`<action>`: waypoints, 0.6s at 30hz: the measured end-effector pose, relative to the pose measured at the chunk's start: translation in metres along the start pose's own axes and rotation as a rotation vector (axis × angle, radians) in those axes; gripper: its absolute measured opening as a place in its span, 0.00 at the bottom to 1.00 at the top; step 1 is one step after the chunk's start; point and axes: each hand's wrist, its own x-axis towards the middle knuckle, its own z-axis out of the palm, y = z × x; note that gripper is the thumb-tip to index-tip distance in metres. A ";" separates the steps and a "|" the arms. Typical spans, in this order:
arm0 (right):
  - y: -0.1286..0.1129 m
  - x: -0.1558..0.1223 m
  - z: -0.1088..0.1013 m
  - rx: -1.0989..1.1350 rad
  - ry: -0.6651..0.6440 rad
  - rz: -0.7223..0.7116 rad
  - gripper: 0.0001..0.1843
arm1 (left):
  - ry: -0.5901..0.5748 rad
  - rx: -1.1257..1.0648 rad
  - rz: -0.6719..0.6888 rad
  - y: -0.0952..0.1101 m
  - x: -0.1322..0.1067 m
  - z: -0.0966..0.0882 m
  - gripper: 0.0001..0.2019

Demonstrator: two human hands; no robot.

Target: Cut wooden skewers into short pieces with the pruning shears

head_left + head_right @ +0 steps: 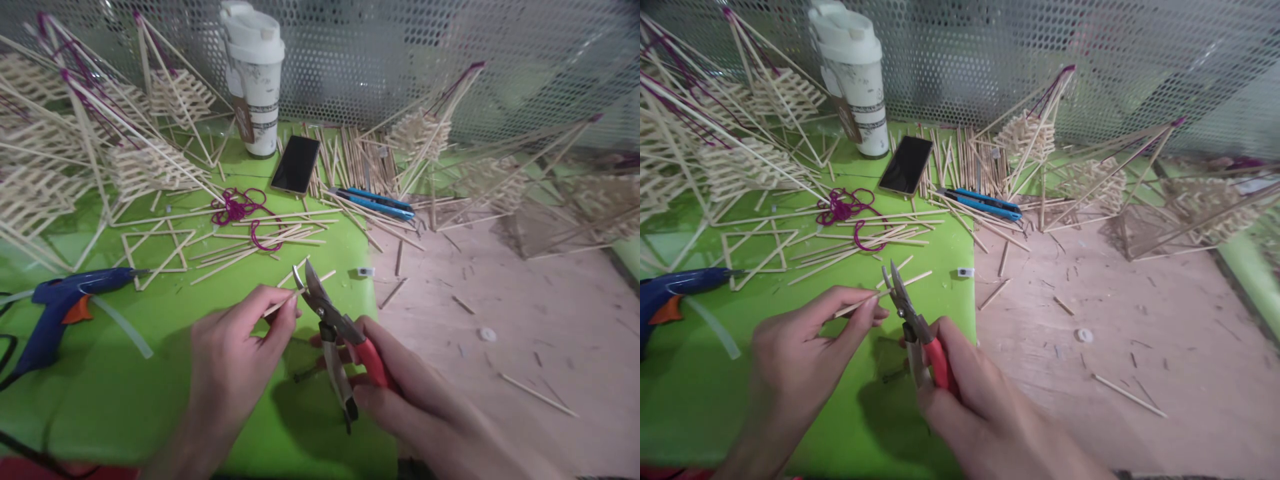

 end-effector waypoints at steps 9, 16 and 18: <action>-0.001 -0.001 0.001 -0.001 -0.002 0.007 0.10 | -0.012 -0.019 0.007 0.001 0.000 0.001 0.06; 0.006 0.001 0.003 -0.060 -0.007 -0.001 0.10 | -0.065 -0.001 -0.009 0.006 0.003 -0.004 0.07; 0.009 0.001 0.004 -0.102 -0.011 -0.009 0.10 | -0.109 0.005 -0.015 0.009 0.004 -0.006 0.08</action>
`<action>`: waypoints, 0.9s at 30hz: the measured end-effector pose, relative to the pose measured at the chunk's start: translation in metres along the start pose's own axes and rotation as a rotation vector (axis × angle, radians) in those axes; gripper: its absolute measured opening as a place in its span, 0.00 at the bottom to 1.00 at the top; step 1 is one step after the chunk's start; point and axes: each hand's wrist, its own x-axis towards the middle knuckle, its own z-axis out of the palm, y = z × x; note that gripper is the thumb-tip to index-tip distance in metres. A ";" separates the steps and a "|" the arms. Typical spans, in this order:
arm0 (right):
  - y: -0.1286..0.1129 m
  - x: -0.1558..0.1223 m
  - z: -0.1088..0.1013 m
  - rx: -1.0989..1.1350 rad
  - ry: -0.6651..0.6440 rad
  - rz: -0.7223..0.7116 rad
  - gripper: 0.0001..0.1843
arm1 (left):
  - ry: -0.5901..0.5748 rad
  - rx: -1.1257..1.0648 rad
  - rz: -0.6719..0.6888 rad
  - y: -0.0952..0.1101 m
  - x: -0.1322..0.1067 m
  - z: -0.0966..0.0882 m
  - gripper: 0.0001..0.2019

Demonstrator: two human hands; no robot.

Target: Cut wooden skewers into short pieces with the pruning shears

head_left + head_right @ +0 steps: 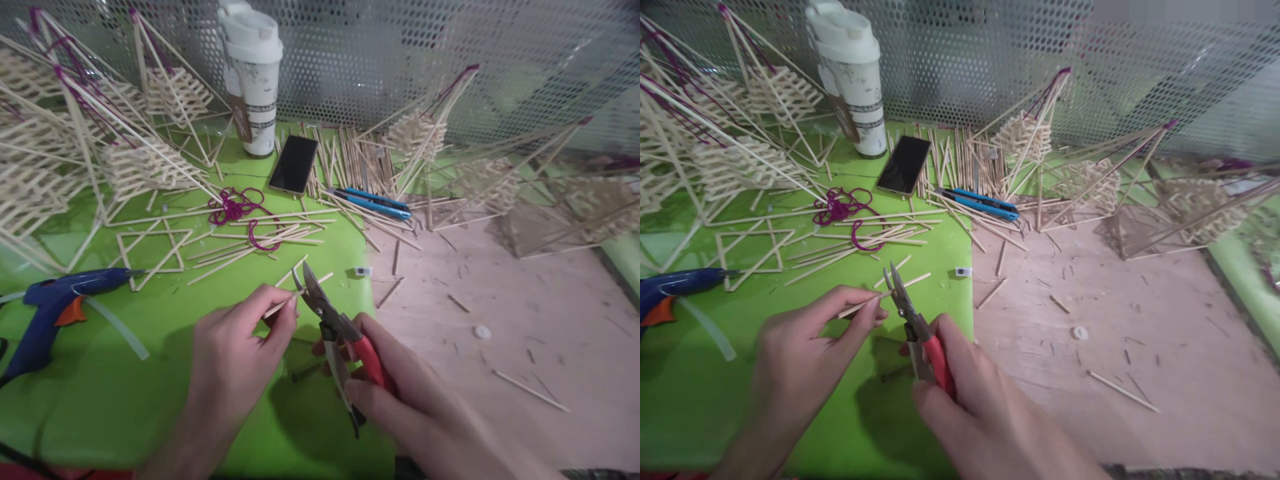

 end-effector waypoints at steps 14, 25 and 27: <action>-0.001 0.003 -0.012 -0.400 0.095 -0.088 0.27 | -0.319 -0.069 -0.076 0.002 0.003 0.009 0.16; -0.029 0.017 -0.031 -0.621 0.025 0.011 0.04 | -0.279 -0.152 -0.162 -0.002 -0.009 0.015 0.19; -0.030 0.020 -0.031 -0.618 0.017 0.013 0.04 | -0.283 -0.112 -0.177 -0.002 -0.009 0.017 0.19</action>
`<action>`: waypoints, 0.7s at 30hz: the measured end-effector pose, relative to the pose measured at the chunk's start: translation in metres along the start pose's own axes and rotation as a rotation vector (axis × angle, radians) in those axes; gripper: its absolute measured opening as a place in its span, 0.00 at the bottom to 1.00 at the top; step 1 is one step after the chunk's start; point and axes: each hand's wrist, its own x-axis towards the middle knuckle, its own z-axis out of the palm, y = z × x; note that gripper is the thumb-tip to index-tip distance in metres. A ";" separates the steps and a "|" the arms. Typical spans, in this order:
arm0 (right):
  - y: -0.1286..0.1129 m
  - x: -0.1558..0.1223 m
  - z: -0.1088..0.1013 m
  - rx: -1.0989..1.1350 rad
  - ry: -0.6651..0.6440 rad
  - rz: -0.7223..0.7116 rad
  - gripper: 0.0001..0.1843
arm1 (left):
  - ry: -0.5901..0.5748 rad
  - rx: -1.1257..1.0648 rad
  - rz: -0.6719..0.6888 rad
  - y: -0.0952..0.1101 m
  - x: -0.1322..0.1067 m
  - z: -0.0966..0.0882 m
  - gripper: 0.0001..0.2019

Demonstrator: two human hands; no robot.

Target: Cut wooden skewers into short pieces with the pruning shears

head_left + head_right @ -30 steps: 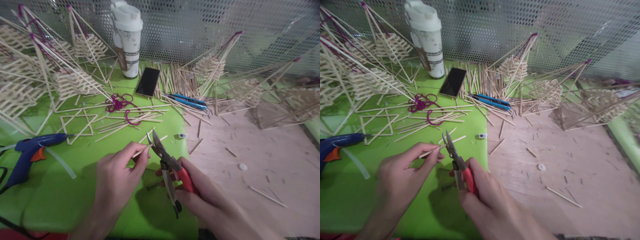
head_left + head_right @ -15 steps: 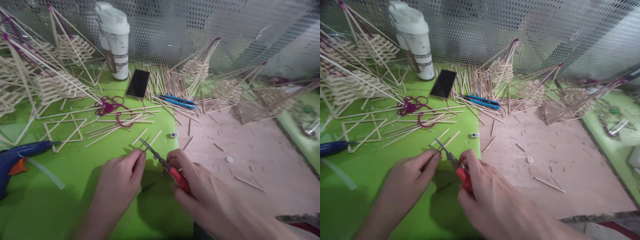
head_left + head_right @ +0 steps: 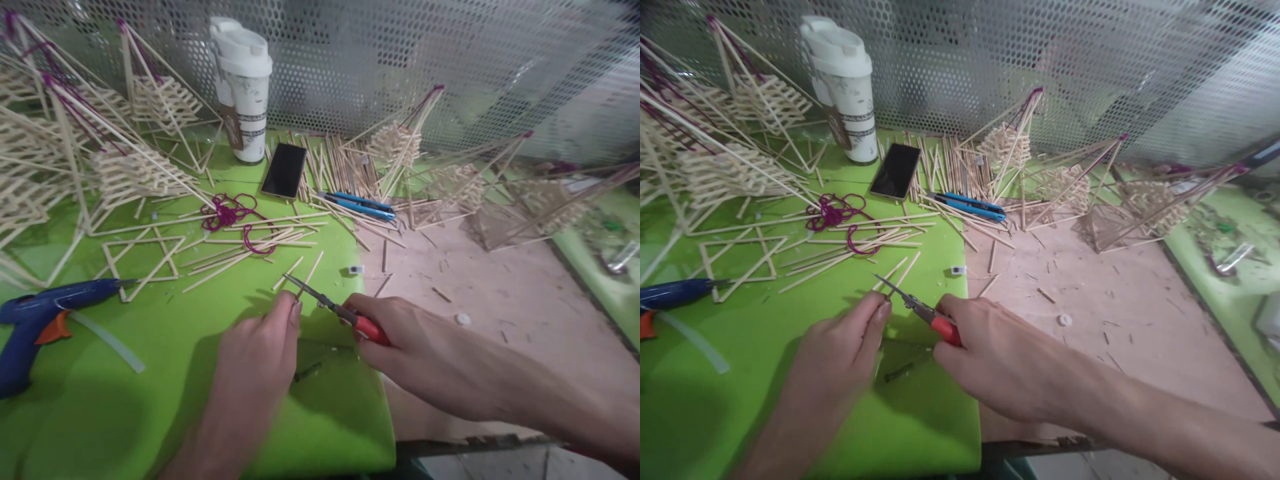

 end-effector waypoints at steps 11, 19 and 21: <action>-0.004 0.026 -0.007 0.089 -0.187 0.128 0.11 | -0.198 0.269 -0.166 0.009 0.010 0.005 0.22; -0.001 0.034 -0.005 0.053 -0.241 0.116 0.09 | -0.379 0.319 -0.269 0.008 0.013 0.004 0.27; 0.003 0.038 -0.001 0.109 -0.224 0.146 0.09 | -0.372 0.276 -0.282 0.006 0.011 0.005 0.27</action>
